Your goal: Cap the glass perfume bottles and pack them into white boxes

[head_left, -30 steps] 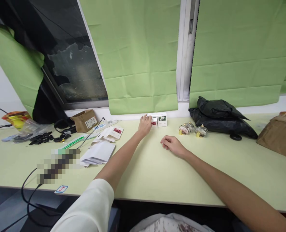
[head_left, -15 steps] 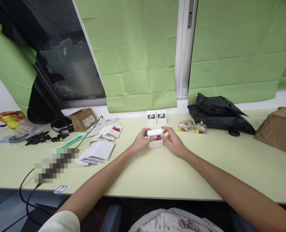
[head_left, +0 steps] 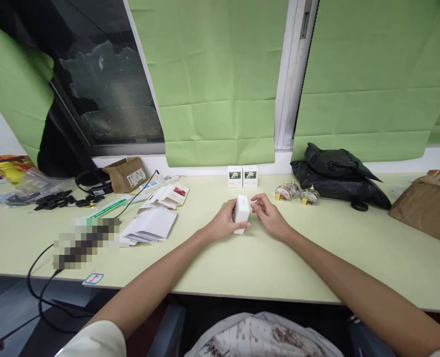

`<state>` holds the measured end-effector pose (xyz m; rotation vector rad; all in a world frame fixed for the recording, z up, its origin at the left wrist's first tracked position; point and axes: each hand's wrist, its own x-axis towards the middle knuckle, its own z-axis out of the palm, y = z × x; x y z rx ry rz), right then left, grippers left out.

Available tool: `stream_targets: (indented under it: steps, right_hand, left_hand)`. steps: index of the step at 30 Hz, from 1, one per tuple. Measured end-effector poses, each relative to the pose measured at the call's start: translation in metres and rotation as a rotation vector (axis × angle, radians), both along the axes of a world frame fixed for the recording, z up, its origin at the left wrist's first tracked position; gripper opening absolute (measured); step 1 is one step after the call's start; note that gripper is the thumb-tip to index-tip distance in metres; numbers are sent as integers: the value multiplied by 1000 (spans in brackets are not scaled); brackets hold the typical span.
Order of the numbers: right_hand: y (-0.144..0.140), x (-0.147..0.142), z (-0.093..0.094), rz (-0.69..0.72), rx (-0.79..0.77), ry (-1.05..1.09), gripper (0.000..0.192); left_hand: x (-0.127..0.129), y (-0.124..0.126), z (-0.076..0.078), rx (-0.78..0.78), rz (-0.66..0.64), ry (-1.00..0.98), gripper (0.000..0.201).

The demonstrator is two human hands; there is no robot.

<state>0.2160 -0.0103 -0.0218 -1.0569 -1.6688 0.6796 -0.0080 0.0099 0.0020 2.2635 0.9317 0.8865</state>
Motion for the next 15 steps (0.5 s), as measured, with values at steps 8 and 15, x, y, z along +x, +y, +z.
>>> stream_targets:
  steps: [8,15]
  right_hand:
    - [1,-5,0,159,-158,181,41]
    - [1,-11,-2,186,-163,227,39]
  left_hand:
    - [3,2,-1,460,132,160,77]
    - [8,0,-2,552,151,200,76]
